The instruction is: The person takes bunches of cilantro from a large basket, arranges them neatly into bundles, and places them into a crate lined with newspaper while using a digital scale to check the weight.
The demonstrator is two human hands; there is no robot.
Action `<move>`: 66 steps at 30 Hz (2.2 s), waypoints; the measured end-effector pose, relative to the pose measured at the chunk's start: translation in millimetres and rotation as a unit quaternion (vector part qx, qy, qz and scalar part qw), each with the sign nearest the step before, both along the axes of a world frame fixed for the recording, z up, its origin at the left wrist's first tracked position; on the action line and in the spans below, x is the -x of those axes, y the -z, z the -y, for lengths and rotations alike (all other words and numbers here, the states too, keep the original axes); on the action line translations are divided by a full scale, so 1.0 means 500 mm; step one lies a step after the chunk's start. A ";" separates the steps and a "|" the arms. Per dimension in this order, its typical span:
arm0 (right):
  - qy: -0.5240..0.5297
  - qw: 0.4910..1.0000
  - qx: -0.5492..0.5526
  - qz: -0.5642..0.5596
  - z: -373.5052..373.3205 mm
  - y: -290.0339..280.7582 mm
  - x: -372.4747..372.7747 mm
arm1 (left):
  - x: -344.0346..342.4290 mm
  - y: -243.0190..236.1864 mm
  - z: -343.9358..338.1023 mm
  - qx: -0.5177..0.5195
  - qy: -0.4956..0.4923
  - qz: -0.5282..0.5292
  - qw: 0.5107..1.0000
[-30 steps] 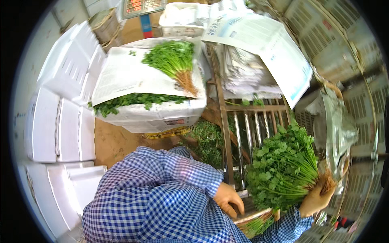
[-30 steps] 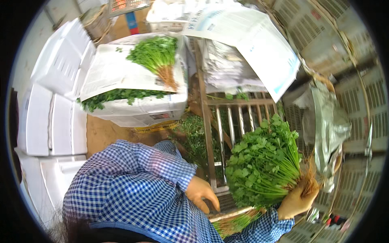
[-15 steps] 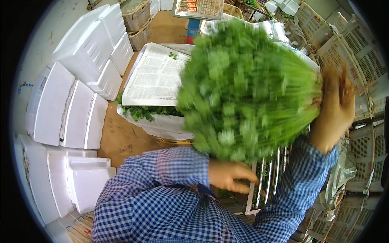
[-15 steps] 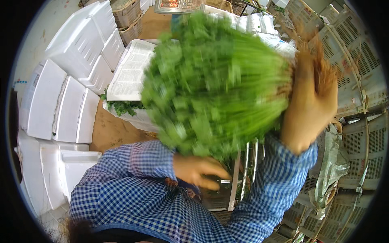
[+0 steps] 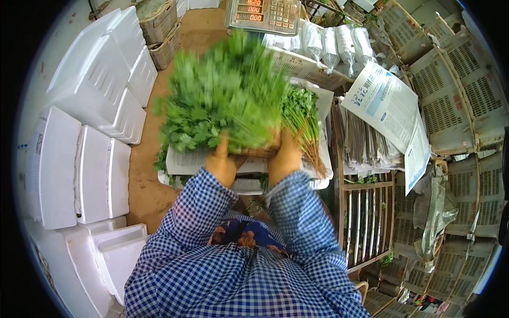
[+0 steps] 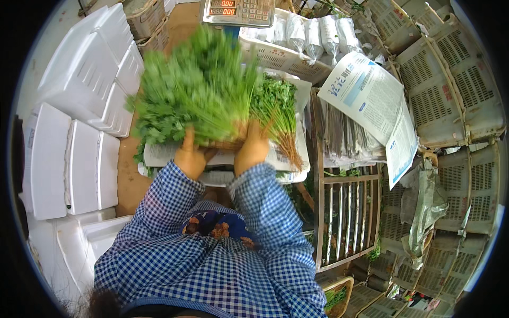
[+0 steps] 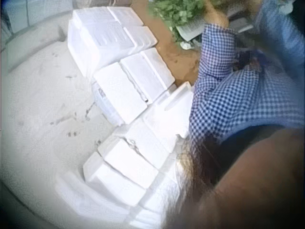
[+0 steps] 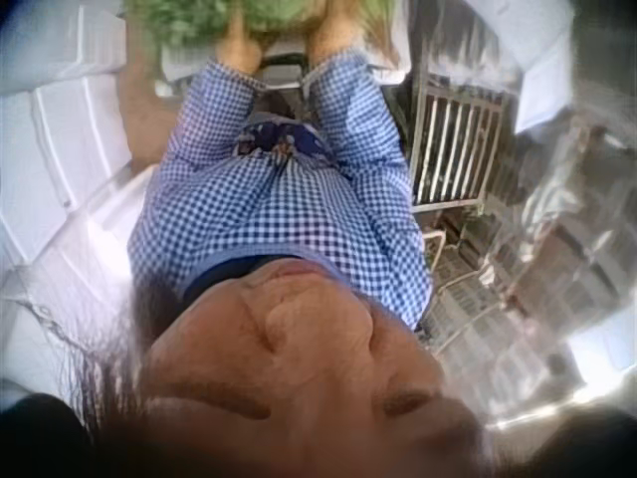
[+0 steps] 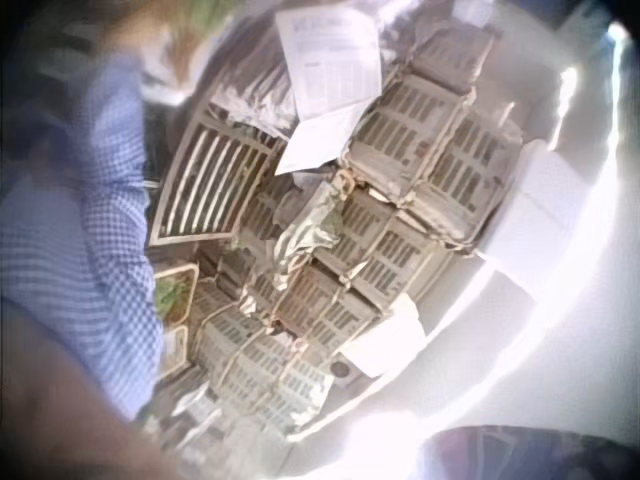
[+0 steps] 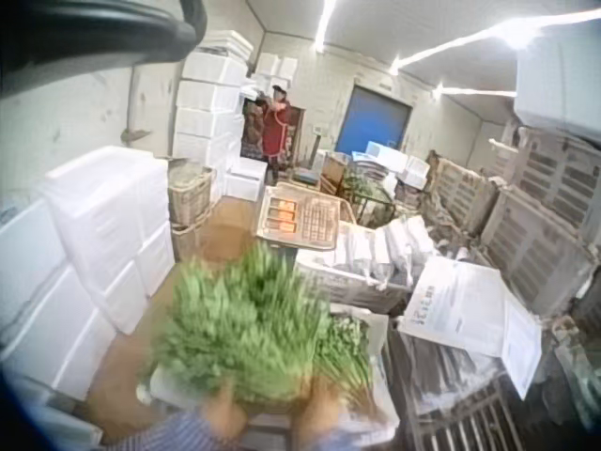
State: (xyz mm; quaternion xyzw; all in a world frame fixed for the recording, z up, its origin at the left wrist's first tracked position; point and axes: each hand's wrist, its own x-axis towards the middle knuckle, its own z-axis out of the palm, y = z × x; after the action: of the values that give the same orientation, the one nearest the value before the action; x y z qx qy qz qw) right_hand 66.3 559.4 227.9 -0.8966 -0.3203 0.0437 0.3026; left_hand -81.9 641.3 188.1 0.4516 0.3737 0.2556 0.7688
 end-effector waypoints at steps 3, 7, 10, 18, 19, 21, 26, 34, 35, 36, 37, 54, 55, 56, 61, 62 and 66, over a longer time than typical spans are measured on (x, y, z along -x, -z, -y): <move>-0.020 0.990 0.014 -0.140 0.085 0.097 0.036 | 0.019 0.103 0.019 -0.272 0.112 -0.270 0.917; -0.134 0.982 0.052 -0.127 0.156 0.147 -0.012 | -0.011 0.089 0.013 -0.369 0.217 -0.409 0.806; -0.013 0.808 -0.128 -0.575 0.186 0.034 -0.048 | -0.055 0.013 -0.001 0.299 -0.232 -0.073 0.923; -0.045 0.906 -0.056 -0.417 0.184 -0.021 -0.236 | -0.052 0.065 0.011 0.258 -0.323 -0.073 0.908; -0.059 0.888 -0.058 -0.452 0.150 -0.012 -0.249 | -0.062 0.062 0.010 0.259 -0.333 -0.084 0.903; -0.078 0.905 -0.043 -0.416 0.073 0.030 -0.244 | -0.081 0.055 0.013 0.246 -0.335 -0.093 0.905; -0.297 0.935 -0.053 -0.188 -0.052 0.077 -0.143 | -0.068 0.053 0.021 0.173 -0.329 -0.081 0.925; -0.286 0.947 0.043 -0.140 -0.062 0.075 -0.227 | -0.105 -0.008 -0.034 0.145 -0.294 -0.197 0.924; -0.284 0.945 0.047 -0.157 -0.066 0.070 -0.223 | -0.107 -0.001 -0.060 0.128 -0.276 -0.231 0.924; -0.269 0.947 0.050 -0.167 -0.068 0.067 -0.219 | -0.110 -0.002 -0.085 0.108 -0.259 -0.266 0.922; -0.242 0.953 0.054 -0.175 -0.063 0.067 -0.230 | -0.170 -0.115 -0.071 0.078 -0.173 -0.262 0.946; -0.024 0.888 -0.170 -0.428 -0.136 0.051 -0.247 | -0.231 0.053 -0.251 0.019 -0.050 -0.229 0.972; -0.041 0.919 -0.148 -0.364 -0.131 0.017 -0.244 | -0.209 0.072 -0.265 0.017 -0.076 -0.189 0.979; -0.051 0.945 -0.122 -0.298 -0.118 -0.006 -0.249 | -0.187 0.057 -0.252 -0.037 -0.034 -0.222 0.974; -0.103 0.983 0.031 -0.150 -0.104 0.125 -0.326 | -0.183 0.040 -0.245 -0.176 0.058 -0.486 0.854; -0.113 0.983 -0.008 -0.144 -0.098 0.135 -0.332 | -0.174 0.000 -0.242 -0.183 0.088 -0.504 0.840; -0.073 0.915 -0.143 -0.370 -0.040 0.034 -0.326 | -0.112 -0.109 -0.262 -0.192 0.207 -0.497 0.821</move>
State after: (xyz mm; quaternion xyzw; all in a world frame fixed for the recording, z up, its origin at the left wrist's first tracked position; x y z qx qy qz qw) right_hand 229.4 579.3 211.1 -0.7379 -0.2525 0.3478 0.5204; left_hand -25.9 772.5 242.6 0.7228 0.5459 -0.1018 0.4114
